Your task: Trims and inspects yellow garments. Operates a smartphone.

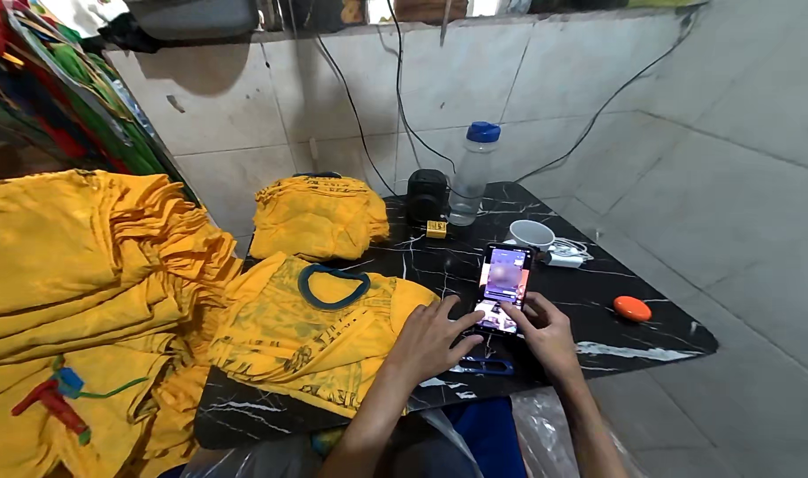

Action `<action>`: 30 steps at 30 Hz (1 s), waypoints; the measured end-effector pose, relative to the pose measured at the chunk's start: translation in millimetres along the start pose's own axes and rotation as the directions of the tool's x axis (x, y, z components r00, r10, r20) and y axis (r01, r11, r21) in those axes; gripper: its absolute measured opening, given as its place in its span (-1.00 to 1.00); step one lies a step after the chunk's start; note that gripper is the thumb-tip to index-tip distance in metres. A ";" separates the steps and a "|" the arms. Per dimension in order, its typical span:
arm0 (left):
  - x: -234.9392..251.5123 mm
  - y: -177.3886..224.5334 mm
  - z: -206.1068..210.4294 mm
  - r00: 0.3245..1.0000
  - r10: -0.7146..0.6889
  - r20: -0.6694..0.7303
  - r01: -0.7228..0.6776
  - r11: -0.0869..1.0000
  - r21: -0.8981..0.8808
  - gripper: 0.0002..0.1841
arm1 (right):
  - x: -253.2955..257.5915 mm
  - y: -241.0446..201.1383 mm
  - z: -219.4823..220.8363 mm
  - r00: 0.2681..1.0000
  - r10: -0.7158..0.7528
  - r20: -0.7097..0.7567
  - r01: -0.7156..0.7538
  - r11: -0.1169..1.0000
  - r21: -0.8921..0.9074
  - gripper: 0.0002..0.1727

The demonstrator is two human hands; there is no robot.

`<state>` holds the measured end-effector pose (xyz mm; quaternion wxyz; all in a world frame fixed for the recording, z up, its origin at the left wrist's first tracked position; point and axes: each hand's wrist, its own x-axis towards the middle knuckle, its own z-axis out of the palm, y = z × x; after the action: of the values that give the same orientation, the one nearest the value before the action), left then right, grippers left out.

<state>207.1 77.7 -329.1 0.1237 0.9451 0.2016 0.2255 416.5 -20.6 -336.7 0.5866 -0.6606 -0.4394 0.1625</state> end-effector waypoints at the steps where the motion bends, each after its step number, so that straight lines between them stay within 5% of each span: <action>1: -0.5 -0.3 0.6 1.000 0.001 -0.009 -0.001 1.000 0.000 -0.54 | 1.2 -2.3 2.3 1.000 0.006 -0.026 -0.006 1.000 -0.021 -0.70; 25: -1.3 -0.2 -0.6 0.999 0.006 -0.032 -0.006 1.000 0.003 -0.53 | 3.0 -2.6 7.5 0.992 -0.003 -0.126 0.000 1.000 -0.028 -0.76; 28: -1.5 -0.8 -0.3 1.000 0.002 -0.028 -0.002 1.000 -0.002 -0.53 | 2.2 -1.1 1.9 0.999 -0.012 -0.040 0.011 1.000 -0.025 -0.76; 30: -1.9 -0.8 -0.5 1.000 -0.004 -0.029 0.004 1.000 -0.015 -0.54 | 0.1 2.1 -8.3 0.995 -0.017 0.100 0.017 1.000 0.002 -0.51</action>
<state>205.0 77.7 -329.7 0.1282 0.9403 0.2035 0.2407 423.4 -25.6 -336.4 0.5656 -0.6476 -0.4736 0.1908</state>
